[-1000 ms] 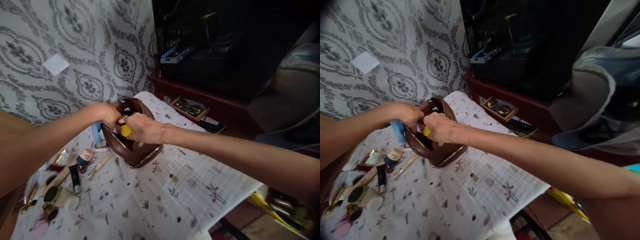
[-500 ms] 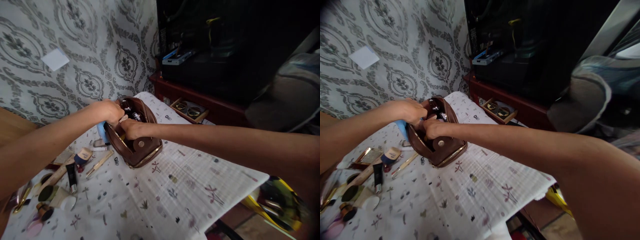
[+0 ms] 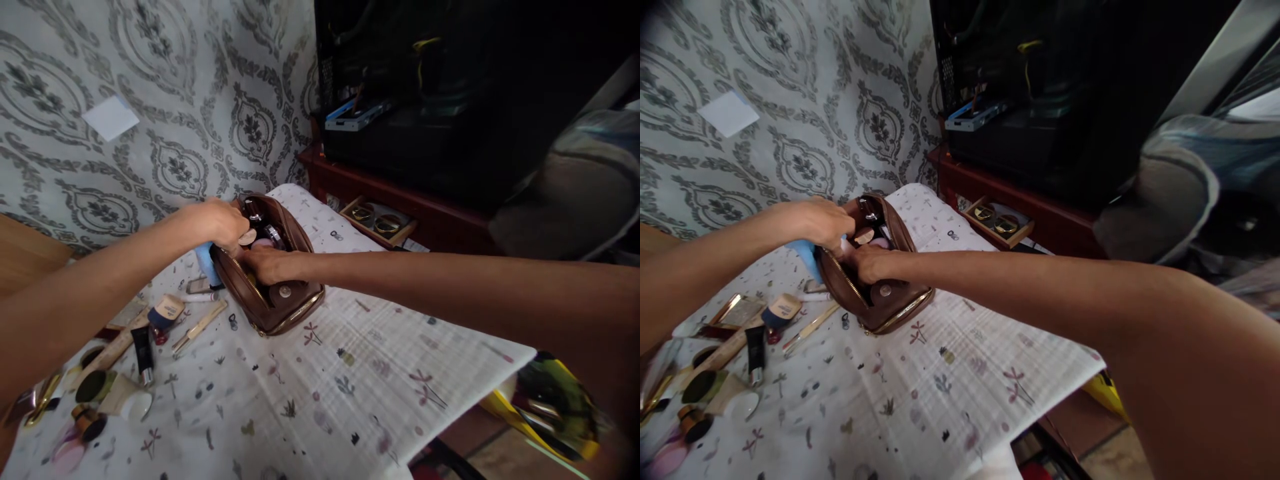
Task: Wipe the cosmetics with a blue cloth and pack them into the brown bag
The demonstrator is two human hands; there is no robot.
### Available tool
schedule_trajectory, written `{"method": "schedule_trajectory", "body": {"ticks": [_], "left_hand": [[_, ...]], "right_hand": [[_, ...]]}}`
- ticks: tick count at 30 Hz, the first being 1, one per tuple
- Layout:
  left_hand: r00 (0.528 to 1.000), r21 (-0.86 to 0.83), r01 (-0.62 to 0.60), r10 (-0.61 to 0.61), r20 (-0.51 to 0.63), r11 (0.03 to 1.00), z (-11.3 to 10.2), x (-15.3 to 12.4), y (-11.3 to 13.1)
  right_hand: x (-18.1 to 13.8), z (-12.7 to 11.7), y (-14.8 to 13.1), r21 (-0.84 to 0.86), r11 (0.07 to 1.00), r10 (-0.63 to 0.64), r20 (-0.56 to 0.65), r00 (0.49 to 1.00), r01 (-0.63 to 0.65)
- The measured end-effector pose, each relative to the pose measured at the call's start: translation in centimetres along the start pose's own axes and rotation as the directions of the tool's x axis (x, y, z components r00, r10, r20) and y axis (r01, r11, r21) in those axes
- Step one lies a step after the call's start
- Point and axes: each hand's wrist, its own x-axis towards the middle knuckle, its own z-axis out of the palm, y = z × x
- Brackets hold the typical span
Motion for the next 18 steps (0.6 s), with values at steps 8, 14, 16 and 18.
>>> {"method": "schedule_trajectory", "body": {"ticks": [8,14,16,18], "left_hand": [[1.000,-0.120,-0.021,0.021,0.002,0.993,-0.2,-0.6,-0.9],[0.999,-0.107,-0.022,0.020,-0.025,0.994,-0.1,-0.6,-0.9],[1.000,-0.101,-0.022,0.020,-0.021,0.995,-0.2,-0.7,-0.8],[1.000,-0.106,-0.025,0.023,-0.019,0.994,-0.2,-0.9,-0.7]], "right_hand": [[-0.5,-1.3,-0.7,-0.013,0.999,0.037,0.057,0.998,-0.036],[-0.2,-0.5,-0.3,-0.034,0.998,0.045,-0.002,0.999,-0.045],[-0.2,-0.4,-0.3,-0.041,0.998,0.058,-0.004,0.998,-0.058],[-0.2,-0.5,-0.4,-0.046,0.998,0.047,0.003,0.999,-0.047]]}}
